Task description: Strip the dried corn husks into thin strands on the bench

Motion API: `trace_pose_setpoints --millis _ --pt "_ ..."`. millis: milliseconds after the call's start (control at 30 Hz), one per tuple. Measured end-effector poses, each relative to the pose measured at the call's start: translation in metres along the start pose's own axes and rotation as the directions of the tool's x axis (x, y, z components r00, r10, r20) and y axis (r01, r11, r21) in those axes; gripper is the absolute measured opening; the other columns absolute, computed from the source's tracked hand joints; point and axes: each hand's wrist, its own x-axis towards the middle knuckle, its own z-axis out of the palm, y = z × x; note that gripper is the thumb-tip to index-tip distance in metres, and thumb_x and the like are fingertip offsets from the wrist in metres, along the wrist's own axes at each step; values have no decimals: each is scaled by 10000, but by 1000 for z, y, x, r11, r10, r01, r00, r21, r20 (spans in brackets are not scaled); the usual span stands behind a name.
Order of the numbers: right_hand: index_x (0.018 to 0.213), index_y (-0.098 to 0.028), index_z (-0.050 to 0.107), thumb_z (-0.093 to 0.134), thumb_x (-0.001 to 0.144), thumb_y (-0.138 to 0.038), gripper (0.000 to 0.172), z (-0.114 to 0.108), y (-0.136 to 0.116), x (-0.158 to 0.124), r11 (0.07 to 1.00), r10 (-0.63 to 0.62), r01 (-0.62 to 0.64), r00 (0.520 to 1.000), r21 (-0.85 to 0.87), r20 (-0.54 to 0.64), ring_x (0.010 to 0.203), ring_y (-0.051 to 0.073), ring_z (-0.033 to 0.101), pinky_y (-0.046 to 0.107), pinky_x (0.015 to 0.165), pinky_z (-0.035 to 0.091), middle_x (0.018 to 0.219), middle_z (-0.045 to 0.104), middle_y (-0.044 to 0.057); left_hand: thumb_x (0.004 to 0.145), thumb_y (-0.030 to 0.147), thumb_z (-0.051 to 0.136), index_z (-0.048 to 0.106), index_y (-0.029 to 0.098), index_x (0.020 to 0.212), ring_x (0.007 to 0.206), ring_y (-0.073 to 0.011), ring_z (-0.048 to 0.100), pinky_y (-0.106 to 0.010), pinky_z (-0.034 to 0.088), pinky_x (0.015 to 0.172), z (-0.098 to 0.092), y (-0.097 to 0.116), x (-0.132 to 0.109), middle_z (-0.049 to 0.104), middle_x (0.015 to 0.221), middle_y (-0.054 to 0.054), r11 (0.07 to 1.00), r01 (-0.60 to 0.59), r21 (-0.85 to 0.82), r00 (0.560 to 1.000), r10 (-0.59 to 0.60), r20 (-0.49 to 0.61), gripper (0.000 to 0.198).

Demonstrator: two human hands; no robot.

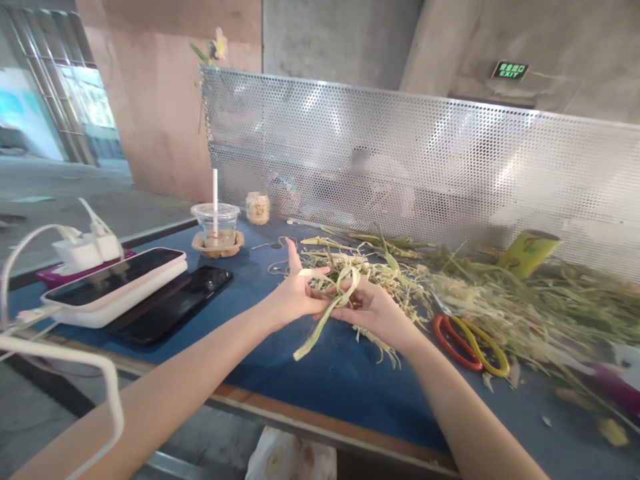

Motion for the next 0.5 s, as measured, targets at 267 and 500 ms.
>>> trace_pose_setpoints --millis 267,500 --pt "858 -188 655 678 668 -297 221 1 -5 0 997 -76 75 996 22 36 777 167 600 304 732 475 820 642 21 606 -39 639 -453 445 1091 445 -31 534 -201 417 404 -2 1 0 243 1403 -268 989 118 85 989 -125 78 1289" --pt "731 -166 586 679 656 -285 168 1 -6 0 999 -40 40 999 33 -18 531 73 482 207 495 389 665 563 -18 578 -14 697 -445 452 1099 517 -68 567 -187 393 399 2 5 -1 236 1400 -279 986 156 59 984 -160 77 1339"
